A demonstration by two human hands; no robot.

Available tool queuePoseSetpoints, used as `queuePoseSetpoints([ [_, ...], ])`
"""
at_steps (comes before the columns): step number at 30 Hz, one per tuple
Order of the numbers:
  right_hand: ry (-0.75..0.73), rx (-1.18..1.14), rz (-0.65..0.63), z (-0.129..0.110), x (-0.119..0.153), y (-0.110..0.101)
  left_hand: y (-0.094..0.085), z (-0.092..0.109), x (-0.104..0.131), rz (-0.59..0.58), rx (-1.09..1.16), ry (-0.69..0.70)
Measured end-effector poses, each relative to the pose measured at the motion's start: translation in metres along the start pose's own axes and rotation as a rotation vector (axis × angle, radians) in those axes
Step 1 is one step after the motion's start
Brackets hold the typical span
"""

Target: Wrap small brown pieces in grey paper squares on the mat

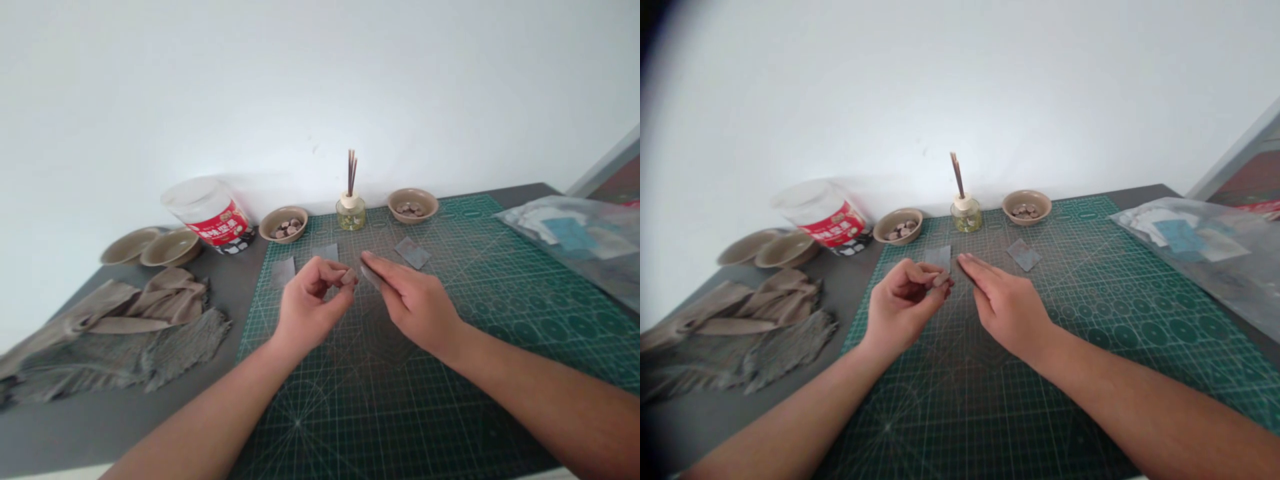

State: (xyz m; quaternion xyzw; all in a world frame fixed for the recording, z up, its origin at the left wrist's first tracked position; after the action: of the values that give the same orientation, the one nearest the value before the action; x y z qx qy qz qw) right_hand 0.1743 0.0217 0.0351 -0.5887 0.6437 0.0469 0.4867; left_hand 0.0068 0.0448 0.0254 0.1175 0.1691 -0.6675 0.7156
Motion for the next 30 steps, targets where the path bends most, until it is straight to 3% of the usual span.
queuePoseSetpoints([
  [6,-0.09,-0.056,-0.096,-0.011,0.004,0.005,-0.002,-0.005,-0.004,0.004,-0.101,-0.002],
  [18,-0.106,-0.014,-0.076,-0.008,0.003,0.005,-0.003,-0.005,-0.003,0.012,-0.163,0.005],
  [23,0.127,0.03,-0.049,0.017,-0.003,0.006,-0.006,0.0,-0.006,0.04,-0.076,0.016],
  [30,0.37,-0.257,-0.059,0.027,0.0,0.009,-0.02,0.003,-0.024,0.155,-0.003,0.07],
])
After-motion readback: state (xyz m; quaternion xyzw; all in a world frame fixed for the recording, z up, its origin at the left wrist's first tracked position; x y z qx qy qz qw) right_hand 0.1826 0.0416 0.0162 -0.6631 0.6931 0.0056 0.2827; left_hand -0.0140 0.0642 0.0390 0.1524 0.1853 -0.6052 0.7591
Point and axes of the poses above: each hand's wrist, its own x-axis away from the middle knuckle, its own y-axis out of the palm, z = x × y, the point moved 6 cm from there along -x, towards the middle knuckle, and after that the axes turned 10 degrees about z, right-handed, at the moved point
